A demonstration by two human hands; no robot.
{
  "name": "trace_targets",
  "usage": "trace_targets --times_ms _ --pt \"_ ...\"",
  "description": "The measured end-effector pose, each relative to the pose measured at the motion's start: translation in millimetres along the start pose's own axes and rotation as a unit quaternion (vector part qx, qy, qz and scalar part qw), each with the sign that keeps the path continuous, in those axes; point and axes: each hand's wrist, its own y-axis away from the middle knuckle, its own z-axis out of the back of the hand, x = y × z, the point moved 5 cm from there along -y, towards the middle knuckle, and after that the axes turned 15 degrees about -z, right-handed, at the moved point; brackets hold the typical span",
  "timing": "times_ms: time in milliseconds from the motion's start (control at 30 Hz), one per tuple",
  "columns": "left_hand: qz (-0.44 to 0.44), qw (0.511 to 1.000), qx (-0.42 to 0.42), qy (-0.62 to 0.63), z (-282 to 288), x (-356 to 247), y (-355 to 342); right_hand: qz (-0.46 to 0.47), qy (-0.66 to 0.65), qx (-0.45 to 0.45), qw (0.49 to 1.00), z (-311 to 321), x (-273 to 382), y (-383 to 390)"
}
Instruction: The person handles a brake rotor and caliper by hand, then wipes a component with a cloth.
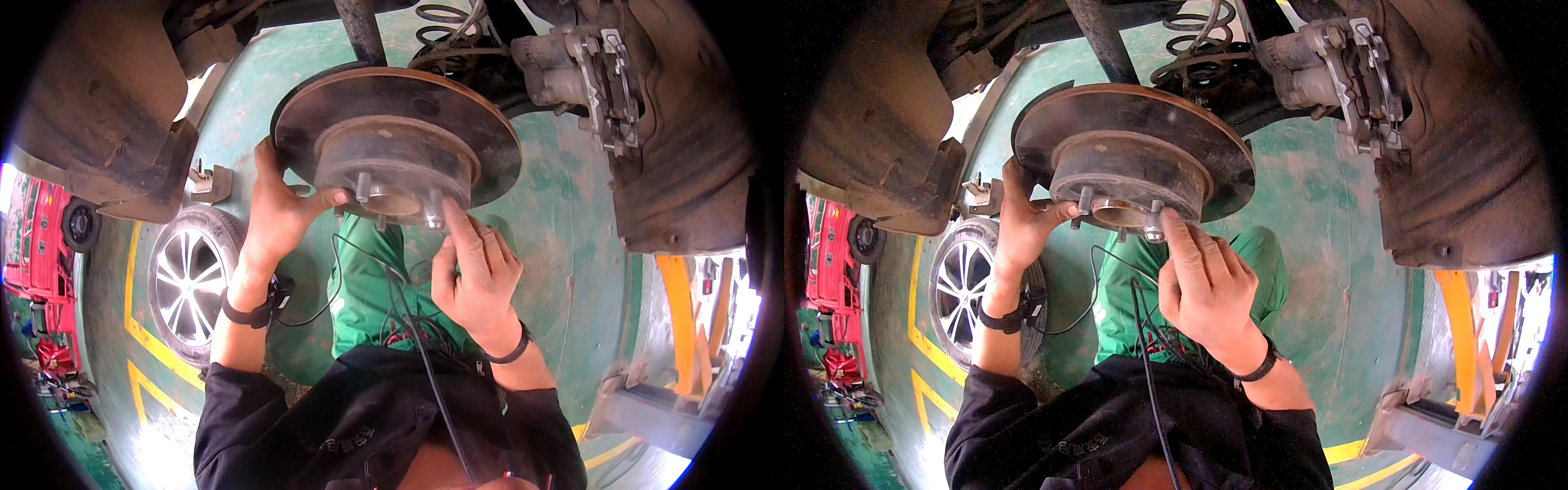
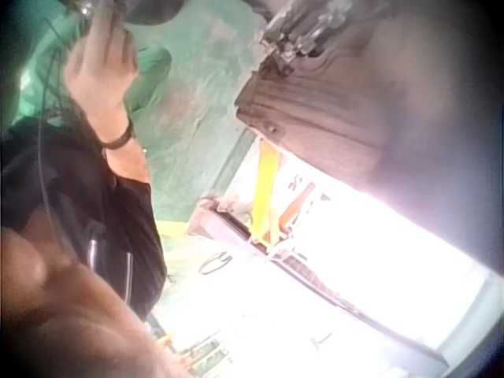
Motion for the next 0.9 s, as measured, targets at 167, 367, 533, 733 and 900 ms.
trace_targets --times_ms 167,367,533,733,900 --pt "0.0 1.0 0.007 -0.015 -1 -4 -1 -0.032 -0.042 0.011 0.999 5 -11 10" --pt "0.005 1.0 0.002 0.007 -1 -3 -1 0.002 -0.025 0.028 0.999 9 -7 8" --pt "0.018 1.0 -0.002 0.012 -1 -4 0 -0.007 -0.027 0.005 1.0 6 2 -1" --pt "-0.001 1.0 0.004 -0.006 0 -1 0 -0.026 -0.07 -0.008 0.997 6 -12 10" --pt "0.02 0.999 -0.011 0.022 -2 -5 0 -0.011 -0.048 0.036 0.998 0 -10 9"
